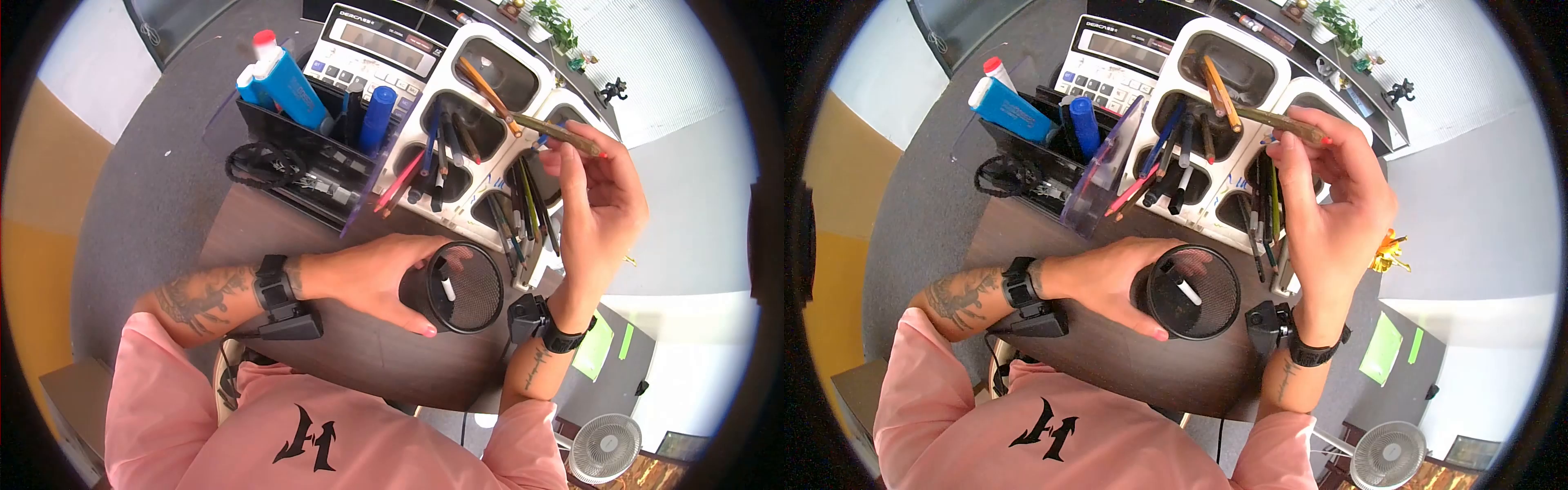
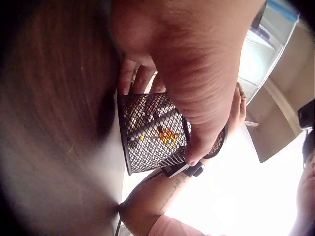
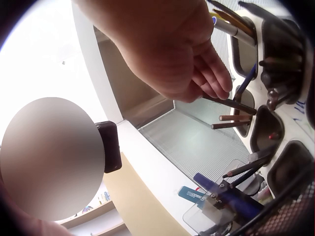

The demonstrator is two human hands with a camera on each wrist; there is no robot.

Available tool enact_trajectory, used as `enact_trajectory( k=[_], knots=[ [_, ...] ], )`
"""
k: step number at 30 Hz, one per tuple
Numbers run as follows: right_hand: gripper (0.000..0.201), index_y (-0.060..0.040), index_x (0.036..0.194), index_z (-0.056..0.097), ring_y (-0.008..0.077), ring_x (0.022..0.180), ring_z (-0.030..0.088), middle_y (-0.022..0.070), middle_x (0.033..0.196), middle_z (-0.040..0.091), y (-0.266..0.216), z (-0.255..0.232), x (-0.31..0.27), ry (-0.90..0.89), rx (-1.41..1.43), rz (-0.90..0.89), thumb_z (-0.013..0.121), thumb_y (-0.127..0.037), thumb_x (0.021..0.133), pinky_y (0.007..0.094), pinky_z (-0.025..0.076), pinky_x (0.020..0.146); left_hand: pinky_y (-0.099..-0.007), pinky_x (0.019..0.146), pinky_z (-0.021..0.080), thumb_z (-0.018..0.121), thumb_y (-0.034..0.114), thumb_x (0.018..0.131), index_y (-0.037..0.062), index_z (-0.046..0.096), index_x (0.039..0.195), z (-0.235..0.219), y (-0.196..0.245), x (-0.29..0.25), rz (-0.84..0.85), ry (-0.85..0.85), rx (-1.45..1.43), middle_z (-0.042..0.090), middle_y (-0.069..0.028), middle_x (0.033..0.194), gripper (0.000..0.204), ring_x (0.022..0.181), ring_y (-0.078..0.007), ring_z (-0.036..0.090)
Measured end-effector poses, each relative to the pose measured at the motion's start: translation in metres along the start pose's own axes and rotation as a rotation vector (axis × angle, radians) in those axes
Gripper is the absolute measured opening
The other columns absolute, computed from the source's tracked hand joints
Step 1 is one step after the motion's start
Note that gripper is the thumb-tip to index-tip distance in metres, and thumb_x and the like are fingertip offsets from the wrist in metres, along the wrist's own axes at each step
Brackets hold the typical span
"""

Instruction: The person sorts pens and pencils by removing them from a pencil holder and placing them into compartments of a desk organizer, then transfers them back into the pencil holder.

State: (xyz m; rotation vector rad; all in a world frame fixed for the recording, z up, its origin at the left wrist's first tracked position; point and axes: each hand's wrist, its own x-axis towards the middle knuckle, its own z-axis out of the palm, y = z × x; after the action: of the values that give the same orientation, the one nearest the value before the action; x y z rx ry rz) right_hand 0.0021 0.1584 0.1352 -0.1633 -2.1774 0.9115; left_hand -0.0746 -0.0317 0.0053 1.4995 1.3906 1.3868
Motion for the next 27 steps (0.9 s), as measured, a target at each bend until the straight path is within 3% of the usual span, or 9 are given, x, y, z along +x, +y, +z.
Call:
enact_trajectory(
  k=[2,4,10,11,13,20,22,23,27],
  knots=[
    [0.018,0.0027,0.11,0.068,0.0144,0.084,0.074,0.0082,0.092,0.073,0.002,0.002,0.001,-0.002,0.009,-0.02,0.068,0.002,0.092,0.0261,0.058,0.078,-0.0392,0.107,0.046,0.091,0.032,0.067,-0.002,0.047,0.142,0.0,-0.002,0.0,0.003,-0.002,-0.007,0.061,-0.0181,0.134,0.093,0.124,-0.0284,0.06],
    [0.019,0.0027,0.111,0.068,0.0145,0.084,0.074,0.0086,0.094,0.073,0.004,0.003,0.003,0.019,0.008,-0.047,0.068,0.003,0.092,0.0262,0.058,0.078,-0.0386,0.09,0.05,0.088,0.037,0.07,0.0004,0.044,0.144,0.003,-0.007,0.0,0.083,0.035,0.019,0.063,-0.0184,0.125,0.093,0.105,-0.0288,0.063],
    [0.025,0.0021,0.117,0.068,0.0142,0.087,0.073,0.009,0.098,0.073,0.006,0.008,0.008,0.009,-0.017,-0.043,0.067,0.004,0.092,0.0264,0.057,0.08,-0.0387,0.089,0.049,0.088,0.037,0.069,0.0003,0.046,0.142,0.003,-0.006,0.0,0.083,0.037,0.033,0.064,-0.0189,0.121,0.092,0.1,-0.029,0.062],
    [0.027,0.0018,0.118,0.067,0.0141,0.087,0.072,0.0089,0.098,0.073,0.007,0.01,0.008,-0.007,-0.008,-0.046,0.067,0.004,0.091,0.0265,0.057,0.08,-0.0387,0.089,0.049,0.088,0.037,0.069,0.0003,0.046,0.142,0.002,-0.004,0.0,0.083,0.036,0.033,0.064,-0.0189,0.121,0.092,0.1,-0.029,0.062],
    [0.029,0.0016,0.12,0.067,0.0136,0.088,0.071,0.0086,0.098,0.073,0.007,0.005,0.007,-0.007,0.01,-0.042,0.067,0.005,0.091,0.0264,0.057,0.08,-0.0385,0.107,0.045,0.092,0.03,0.067,-0.0016,0.046,0.143,-0.001,0.003,0.0,-0.058,-0.017,-0.014,0.061,-0.0169,0.134,0.095,0.123,-0.0275,0.06],
    [0.015,0.0013,0.101,0.072,0.0104,0.074,0.063,0.005,0.09,0.07,-0.021,-0.018,-0.01,0.018,-0.086,-0.087,0.073,0.003,0.086,0.0238,0.052,0.068,-0.039,0.107,0.045,0.094,0.029,0.064,-0.0012,0.046,0.143,0.002,0.001,-0.001,0.018,0.052,-0.006,0.061,-0.0167,0.134,0.097,0.124,-0.0271,0.06],
    [0.02,-0.0006,0.097,0.071,0.0177,0.071,0.066,0.0071,0.086,0.069,-0.036,-0.032,-0.013,-0.397,-0.19,-0.233,0.078,0.0,0.078,0.0282,0.052,0.065,-0.0372,0.09,0.05,0.089,0.036,0.069,0.0007,0.046,0.142,0.004,-0.004,-0.002,0.135,0.122,0.012,0.061,-0.0158,0.129,0.092,0.11,-0.0261,0.062],
    [0.02,-0.0006,0.097,0.071,0.0177,0.071,0.066,0.0071,0.086,0.069,-0.038,-0.032,-0.018,-0.396,-0.193,-0.231,0.078,0.0,0.078,0.0282,0.052,0.065,-0.0372,0.09,0.05,0.089,0.036,0.069,0.0007,0.046,0.142,0.005,-0.003,-0.002,0.137,0.119,0.009,0.061,-0.0158,0.129,0.092,0.11,-0.0261,0.062],
    [0.02,-0.0021,0.088,0.065,0.0353,0.076,0.066,0.0126,0.083,0.065,-0.052,-0.011,-0.036,-0.816,-0.382,-0.14,0.077,-0.012,0.077,0.0419,0.052,0.064,-0.0405,0.094,0.051,0.093,0.032,0.064,-0.002,0.049,0.135,0.003,0.006,-0.001,0.178,0.173,0.089,0.062,-0.019,0.126,0.091,0.112,-0.0324,0.063]
  ],
)
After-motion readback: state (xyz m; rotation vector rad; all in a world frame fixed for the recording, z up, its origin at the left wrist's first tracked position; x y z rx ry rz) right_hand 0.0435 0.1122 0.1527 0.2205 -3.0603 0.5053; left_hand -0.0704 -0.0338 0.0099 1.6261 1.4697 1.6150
